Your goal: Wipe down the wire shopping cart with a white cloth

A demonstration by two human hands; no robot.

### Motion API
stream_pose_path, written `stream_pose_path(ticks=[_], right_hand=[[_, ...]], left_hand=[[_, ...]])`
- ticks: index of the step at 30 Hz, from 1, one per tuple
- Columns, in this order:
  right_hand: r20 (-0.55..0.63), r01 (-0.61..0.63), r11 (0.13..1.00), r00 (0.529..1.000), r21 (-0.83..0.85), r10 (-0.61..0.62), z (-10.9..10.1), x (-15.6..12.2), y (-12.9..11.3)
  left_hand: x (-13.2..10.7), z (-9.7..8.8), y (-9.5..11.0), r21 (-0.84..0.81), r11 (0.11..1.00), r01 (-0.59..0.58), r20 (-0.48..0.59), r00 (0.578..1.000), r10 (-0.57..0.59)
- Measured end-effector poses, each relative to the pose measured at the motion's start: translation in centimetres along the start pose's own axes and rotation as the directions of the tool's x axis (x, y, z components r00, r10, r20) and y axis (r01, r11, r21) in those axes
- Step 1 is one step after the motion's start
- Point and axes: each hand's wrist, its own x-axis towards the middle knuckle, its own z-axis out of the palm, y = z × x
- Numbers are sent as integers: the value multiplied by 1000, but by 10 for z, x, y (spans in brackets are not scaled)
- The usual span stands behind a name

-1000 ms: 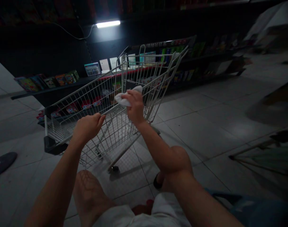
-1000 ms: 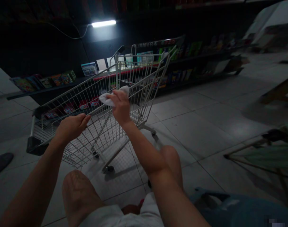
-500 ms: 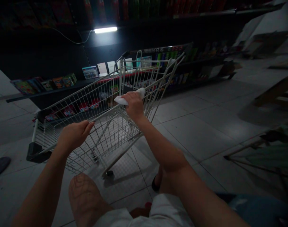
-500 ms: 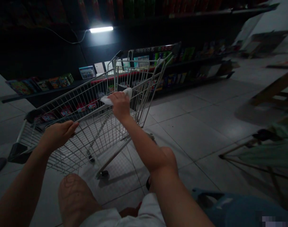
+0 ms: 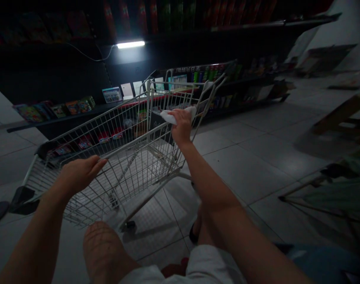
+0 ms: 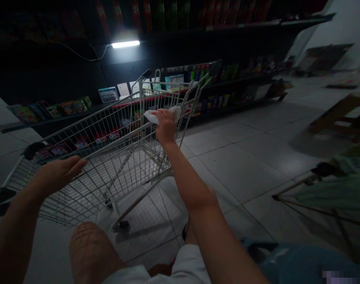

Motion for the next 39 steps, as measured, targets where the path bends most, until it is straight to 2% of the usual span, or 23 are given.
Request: stream_pose_path(ticks=[3, 6, 8, 10, 12, 14, 15, 17, 19, 21, 24, 25, 27, 28, 30, 32, 35, 39], right_hand=[[-54, 105, 993, 993, 53, -102, 14, -28, -39], [-75, 136, 983, 989, 124, -127, 28, -74, -60], [4, 67, 987, 998, 144, -68, 37, -116, -59], [137, -21, 986, 991, 168, -2, 41, -165, -54], [283, -79, 967, 959, 242, 7, 41, -209, -46], [352, -120, 943, 936, 311, 3, 34, -231, -36], [328, -124, 936, 944, 329, 10, 27, -230, -30], [170, -93, 945, 985, 313, 40, 11, -201, -13], [-54, -47, 976, 997, 211, 59, -10, -141, 10], [-178, -107, 992, 977, 64, 117, -29, -65, 37], [-176, -171, 981, 972, -86, 154, -44, 33, 71], [-146, -186, 976, 975, -116, 169, -44, 52, 77], [-78, -187, 971, 981, -149, 177, -35, 67, 81], [-54, -176, 973, 984, -150, 170, -27, 63, 79], [-52, -146, 982, 989, -116, 141, -9, 38, 70], [-109, -134, 990, 986, -45, 128, 11, 0, 59], [-159, -178, 983, 970, 47, 183, 37, -68, 42], [-24, -276, 950, 959, 149, 282, 63, -155, 21]], left_hand=[[20, -14, 37, 145, 988, -51, 10, 999, 50], [46, -23, 75, 140, 984, -114, -24, 993, 118], [61, -25, 92, 93, 984, -150, -39, 987, 154], [72, -23, 101, 29, 985, -171, -58, 983, 173], [77, -18, 104, -18, 984, -177, -83, 981, 175], [79, -13, 101, -26, 984, -173, -106, 980, 170], [79, -12, 100, -18, 985, -171, -115, 979, 168], [78, -10, 97, 0, 986, -167, -121, 979, 166], [77, -11, 97, 8, 987, -162, -110, 981, 162], [76, -12, 97, 9, 988, -157, -95, 983, 157], [75, -13, 98, 19, 987, -158, -90, 983, 159], [76, -12, 98, 32, 987, -157, -95, 983, 159], [76, -11, 98, 69, 986, -154, -108, 981, 161], [77, -11, 98, 85, 984, -153, -113, 980, 162], [78, -10, 98, 104, 982, -155, -118, 979, 167], [78, -11, 99, 107, 982, -153, -111, 980, 165], [79, -13, 102, 102, 985, -138, -97, 984, 148], [79, -13, 106, 84, 988, -126, -105, 985, 135]])
